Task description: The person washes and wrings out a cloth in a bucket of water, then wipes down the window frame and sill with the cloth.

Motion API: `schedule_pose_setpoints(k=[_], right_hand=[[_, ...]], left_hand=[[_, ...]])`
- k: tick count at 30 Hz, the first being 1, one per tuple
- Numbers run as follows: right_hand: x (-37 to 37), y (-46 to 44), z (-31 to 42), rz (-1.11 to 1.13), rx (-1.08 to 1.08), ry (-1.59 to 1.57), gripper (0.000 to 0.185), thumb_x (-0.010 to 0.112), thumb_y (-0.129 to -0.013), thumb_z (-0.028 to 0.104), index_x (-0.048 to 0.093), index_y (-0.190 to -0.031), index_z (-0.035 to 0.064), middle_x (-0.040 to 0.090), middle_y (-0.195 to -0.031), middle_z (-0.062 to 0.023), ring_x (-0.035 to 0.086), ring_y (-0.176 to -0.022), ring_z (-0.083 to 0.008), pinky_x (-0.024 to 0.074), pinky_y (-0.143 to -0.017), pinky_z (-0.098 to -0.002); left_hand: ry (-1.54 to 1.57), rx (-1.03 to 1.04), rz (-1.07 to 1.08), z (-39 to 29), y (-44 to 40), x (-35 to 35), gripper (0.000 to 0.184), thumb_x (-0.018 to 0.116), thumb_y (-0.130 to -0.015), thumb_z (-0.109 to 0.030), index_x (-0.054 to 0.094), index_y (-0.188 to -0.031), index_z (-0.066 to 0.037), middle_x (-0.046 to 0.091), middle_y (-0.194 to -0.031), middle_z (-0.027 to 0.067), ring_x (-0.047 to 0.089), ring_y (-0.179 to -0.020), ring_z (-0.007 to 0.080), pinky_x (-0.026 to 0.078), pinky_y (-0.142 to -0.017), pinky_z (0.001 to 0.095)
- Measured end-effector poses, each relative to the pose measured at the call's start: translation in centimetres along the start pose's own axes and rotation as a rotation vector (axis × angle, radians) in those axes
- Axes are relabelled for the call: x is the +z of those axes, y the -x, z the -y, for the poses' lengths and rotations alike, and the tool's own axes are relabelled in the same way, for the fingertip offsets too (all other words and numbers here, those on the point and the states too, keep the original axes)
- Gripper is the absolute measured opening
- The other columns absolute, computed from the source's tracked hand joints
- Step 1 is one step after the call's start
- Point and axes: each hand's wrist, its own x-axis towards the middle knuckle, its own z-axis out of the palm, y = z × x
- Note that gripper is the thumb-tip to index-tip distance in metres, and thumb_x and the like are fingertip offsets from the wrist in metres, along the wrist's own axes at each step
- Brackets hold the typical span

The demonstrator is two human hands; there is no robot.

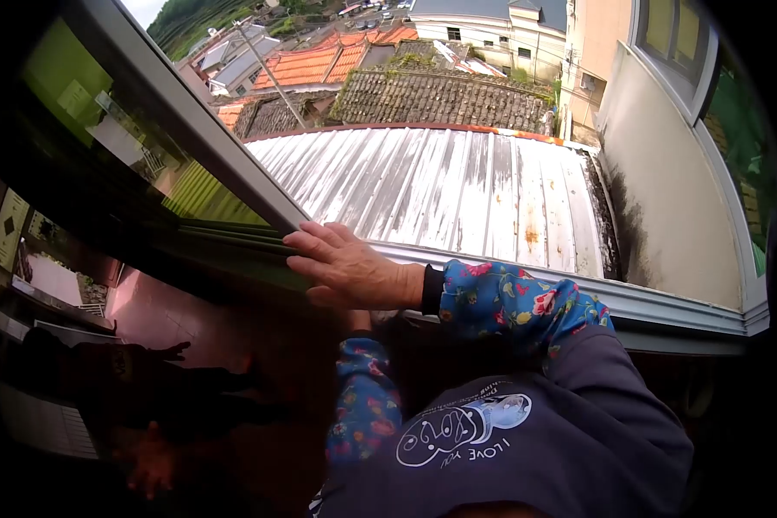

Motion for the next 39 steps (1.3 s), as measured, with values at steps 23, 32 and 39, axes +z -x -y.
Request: schedule_pose_setpoints(k=[23, 32, 39], right_hand=[[-2.5, 17.5, -1.2, 0.403, 0.719, 0.297, 0.039, 0.066, -0.085, 0.034, 0.055, -0.105, 0.0015, 0.055, -0.12, -0.0164, 0.052, -0.112, -0.0314, 0.0402, -0.095, -0.0379], [-2.7, 16.9, -0.7, 0.472, 0.718, 0.297, 0.037, 0.062, -0.088, 0.034, 0.057, -0.108, 0.0027, 0.053, -0.125, -0.0179, 0.051, -0.115, -0.0332, 0.0397, -0.098, -0.0405], [-2.4, 17.2, -1.0, 0.454, 0.703, 0.288, 0.031, 0.065, -0.087, 0.027, 0.057, -0.105, 0.0041, 0.053, -0.121, -0.016, 0.051, -0.114, -0.0315, 0.041, -0.095, -0.0396]], left_hand=[[-0.43, 0.432, -0.194, 15.9, -26.4, -0.4, 0.044, 0.053, -0.09, -0.034, 0.053, -0.12, -0.001, 0.057, -0.117, 0.0195, 0.054, -0.099, 0.0413, 0.039, -0.096, 0.0497], [-0.229, 0.359, -0.242, 12.2, -19.6, -1.2, 0.056, 0.053, -0.092, -0.038, 0.04, -0.135, -0.005, 0.042, -0.133, 0.0226, 0.039, -0.119, 0.0433, 0.027, -0.106, 0.0524], [-0.086, 0.33, -0.17, 5.9, -5.0, -2.8, 0.067, 0.053, -0.093, -0.042, 0.031, -0.146, -0.008, 0.031, -0.146, 0.025, 0.028, -0.133, 0.0449, 0.017, -0.113, 0.0545]])
